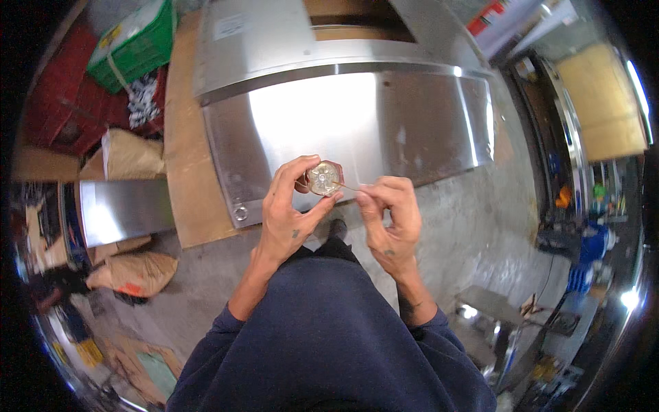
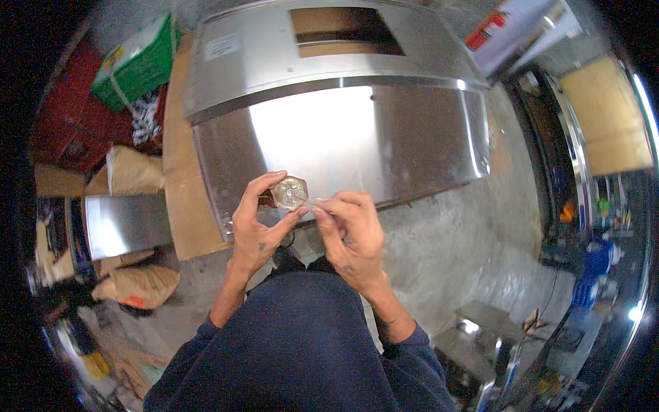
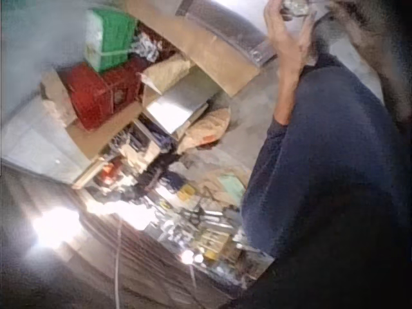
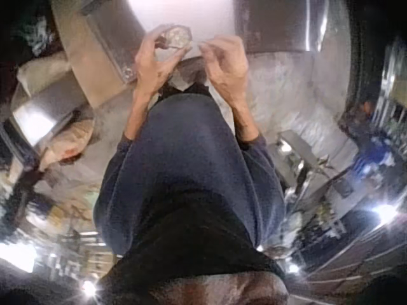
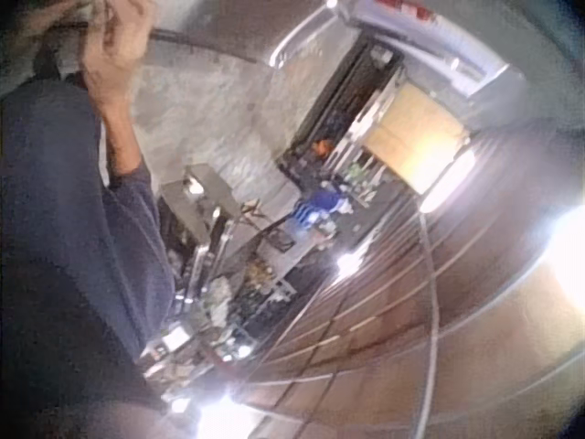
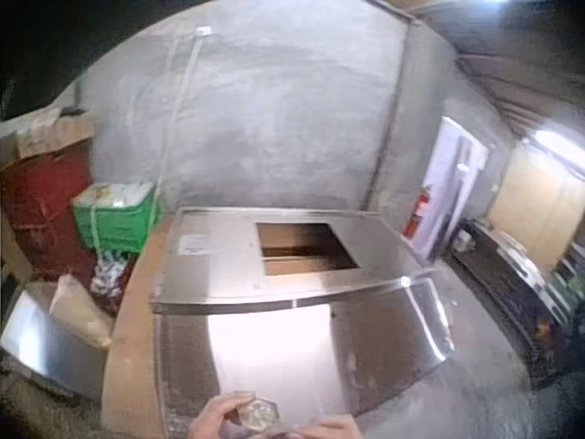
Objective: The person inserts screws into pre-drilled holes on a stainless steel appliance panel using a small container of screws and a screwdriver. They work methodically along the edges of the panel, securing it to a wooden workbench.
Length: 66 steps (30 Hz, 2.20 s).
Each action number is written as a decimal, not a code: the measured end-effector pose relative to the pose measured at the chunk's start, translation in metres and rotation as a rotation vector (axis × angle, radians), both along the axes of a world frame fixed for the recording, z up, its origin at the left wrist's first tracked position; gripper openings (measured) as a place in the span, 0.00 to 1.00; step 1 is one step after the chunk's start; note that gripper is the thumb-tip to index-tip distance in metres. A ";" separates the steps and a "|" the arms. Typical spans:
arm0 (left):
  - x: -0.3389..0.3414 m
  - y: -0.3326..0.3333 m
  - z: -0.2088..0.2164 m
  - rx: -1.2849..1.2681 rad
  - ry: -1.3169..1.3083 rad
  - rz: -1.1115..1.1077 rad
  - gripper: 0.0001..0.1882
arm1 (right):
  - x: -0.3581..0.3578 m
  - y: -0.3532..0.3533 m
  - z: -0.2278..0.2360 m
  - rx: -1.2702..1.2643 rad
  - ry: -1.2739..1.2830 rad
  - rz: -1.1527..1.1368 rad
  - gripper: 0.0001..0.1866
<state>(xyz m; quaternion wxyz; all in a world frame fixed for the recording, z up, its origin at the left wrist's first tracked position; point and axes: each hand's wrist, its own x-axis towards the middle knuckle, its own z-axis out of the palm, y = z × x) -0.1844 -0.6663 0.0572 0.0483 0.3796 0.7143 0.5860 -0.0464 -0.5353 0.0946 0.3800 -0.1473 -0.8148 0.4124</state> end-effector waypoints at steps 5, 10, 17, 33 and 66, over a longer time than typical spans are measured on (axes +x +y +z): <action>0.057 0.072 0.001 0.035 0.182 -0.210 0.36 | 0.067 0.049 -0.012 0.200 0.021 -0.223 0.11; 0.149 0.158 -0.003 0.122 0.204 -0.374 0.38 | 0.170 0.115 -0.016 0.279 0.019 -0.375 0.10; 0.249 0.263 -0.002 0.126 0.148 -0.496 0.37 | 0.278 0.201 -0.005 0.311 -0.029 -0.520 0.08; 0.211 0.475 -0.038 0.025 -0.069 -0.213 0.34 | 0.229 0.492 -0.039 -0.401 0.364 -0.497 0.09; -0.062 0.647 -0.062 0.061 0.019 0.438 0.37 | -0.002 0.722 -0.131 -0.660 0.102 -0.208 0.15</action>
